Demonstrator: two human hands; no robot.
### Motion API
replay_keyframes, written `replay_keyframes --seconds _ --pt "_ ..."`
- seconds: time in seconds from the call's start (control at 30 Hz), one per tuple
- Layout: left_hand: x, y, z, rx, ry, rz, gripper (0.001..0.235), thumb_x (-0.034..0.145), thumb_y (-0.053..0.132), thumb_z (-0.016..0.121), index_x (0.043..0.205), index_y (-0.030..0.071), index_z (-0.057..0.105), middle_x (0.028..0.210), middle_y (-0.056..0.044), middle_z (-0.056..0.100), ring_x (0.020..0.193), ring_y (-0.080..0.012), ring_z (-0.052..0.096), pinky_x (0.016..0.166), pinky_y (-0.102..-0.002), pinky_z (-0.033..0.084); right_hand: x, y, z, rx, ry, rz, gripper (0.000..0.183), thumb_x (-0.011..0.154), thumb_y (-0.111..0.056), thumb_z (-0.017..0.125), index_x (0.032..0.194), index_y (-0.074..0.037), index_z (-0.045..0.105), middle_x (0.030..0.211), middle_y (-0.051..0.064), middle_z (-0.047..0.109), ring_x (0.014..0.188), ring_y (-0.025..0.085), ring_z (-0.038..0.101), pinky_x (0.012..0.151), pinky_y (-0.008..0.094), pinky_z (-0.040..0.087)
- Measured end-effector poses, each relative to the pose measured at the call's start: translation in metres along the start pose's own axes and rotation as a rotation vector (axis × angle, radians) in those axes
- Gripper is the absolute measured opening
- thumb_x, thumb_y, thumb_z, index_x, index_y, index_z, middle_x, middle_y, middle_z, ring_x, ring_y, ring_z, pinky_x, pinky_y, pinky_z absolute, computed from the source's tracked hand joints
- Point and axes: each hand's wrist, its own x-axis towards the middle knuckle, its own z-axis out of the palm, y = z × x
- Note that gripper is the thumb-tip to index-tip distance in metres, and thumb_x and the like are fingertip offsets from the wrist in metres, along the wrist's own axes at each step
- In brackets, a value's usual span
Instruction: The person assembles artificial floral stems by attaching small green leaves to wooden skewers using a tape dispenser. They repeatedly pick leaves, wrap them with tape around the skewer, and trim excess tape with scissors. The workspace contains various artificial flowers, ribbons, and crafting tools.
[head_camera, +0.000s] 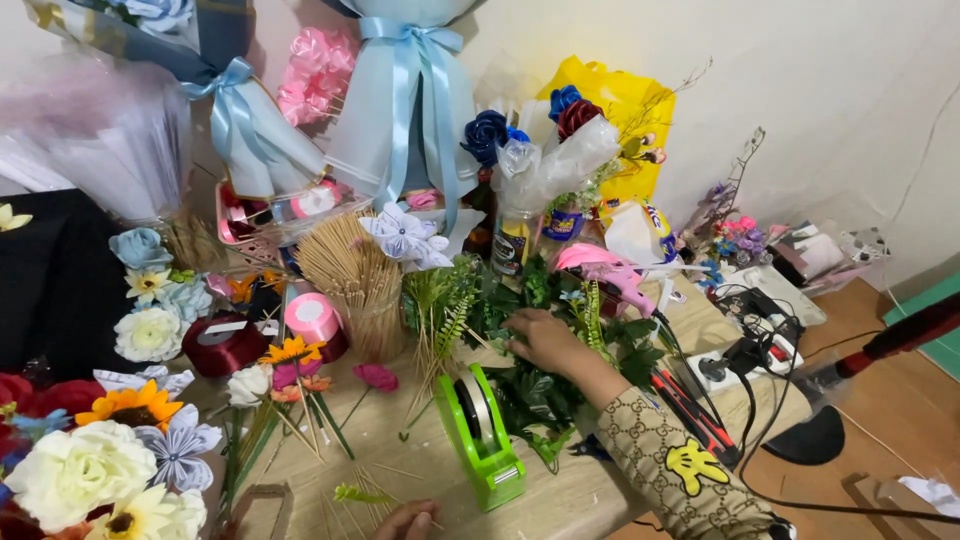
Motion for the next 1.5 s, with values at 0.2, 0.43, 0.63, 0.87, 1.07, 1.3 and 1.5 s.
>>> replay_keyframes --seconds 0.2,0.43,0.63,0.87,1.07,1.3,1.5 --pt "0.000 0.006 0.001 0.013 -0.040 -0.069 0.025 0.083 0.014 0.074 0.095 0.000 0.090 0.098 -0.012 0.091 0.084 -0.0198 0.083 0.076 -0.028 0.061 0.019 0.010 0.005 -0.178 0.211 -0.081 0.060 0.091 -0.052 0.070 0.141 -0.021 0.059 0.155 0.014 0.046 0.132 0.043 0.052 0.107 0.061 0.045" --pt "0.005 -0.001 -0.004 -0.026 -0.063 -0.066 0.025 0.083 0.016 0.075 0.095 -0.001 0.090 0.097 -0.012 0.091 0.082 -0.0202 0.082 0.074 -0.027 0.060 0.061 -0.018 0.034 0.076 0.015 -0.138 0.072 0.096 -0.006 0.051 0.162 -0.010 0.023 0.167 0.015 0.025 0.155 0.035 0.019 0.127 0.048 0.017" --pt "-0.010 0.033 0.003 -0.020 0.010 -0.143 0.023 0.083 0.012 0.076 0.097 0.000 0.090 0.095 -0.014 0.092 0.084 -0.0196 0.082 0.076 -0.028 0.061 0.069 -0.010 0.044 0.025 0.000 -0.214 0.068 0.094 -0.004 0.050 0.159 -0.010 0.031 0.168 0.016 0.024 0.155 0.037 0.018 0.125 0.052 0.015" --pt "-0.018 0.056 0.008 -0.036 0.035 -0.194 0.024 0.084 0.011 0.076 0.099 -0.002 0.090 0.089 -0.014 0.092 0.073 -0.0180 0.078 0.066 -0.027 0.057 -0.018 -0.011 -0.021 0.123 0.320 -0.184 0.040 0.091 -0.008 0.067 0.131 -0.013 0.069 0.135 0.012 0.068 0.127 0.032 0.061 0.115 0.052 0.042" --pt "-0.015 0.024 0.011 -0.173 -0.045 0.035 0.062 0.082 0.006 0.079 0.141 0.002 0.064 0.079 -0.019 0.086 0.084 -0.0211 0.083 0.088 -0.026 0.053 -0.117 -0.024 0.012 0.867 0.160 0.023 0.021 0.099 -0.018 0.073 0.081 -0.008 0.074 0.061 0.000 0.060 0.051 0.010 0.046 0.051 0.020 0.041" --pt "-0.039 0.082 0.042 -0.263 0.172 0.001 0.017 0.077 -0.005 0.082 0.093 -0.009 0.083 0.080 -0.025 0.086 0.071 -0.0225 0.080 0.076 -0.031 0.062 -0.145 -0.033 0.082 1.028 0.099 -0.001 0.018 0.094 -0.021 0.074 0.080 -0.009 0.075 0.070 0.002 0.068 0.057 0.011 0.059 0.056 0.024 0.053" --pt "-0.060 0.130 0.061 -0.137 0.131 -0.139 0.012 0.074 0.000 0.087 0.084 -0.005 0.089 0.083 -0.019 0.092 0.081 -0.0181 0.082 0.087 -0.026 0.059 -0.149 -0.049 0.070 1.275 0.032 0.101 0.021 0.093 -0.023 0.077 0.075 -0.013 0.072 0.063 -0.003 0.056 0.057 0.010 0.050 0.062 0.029 0.053"
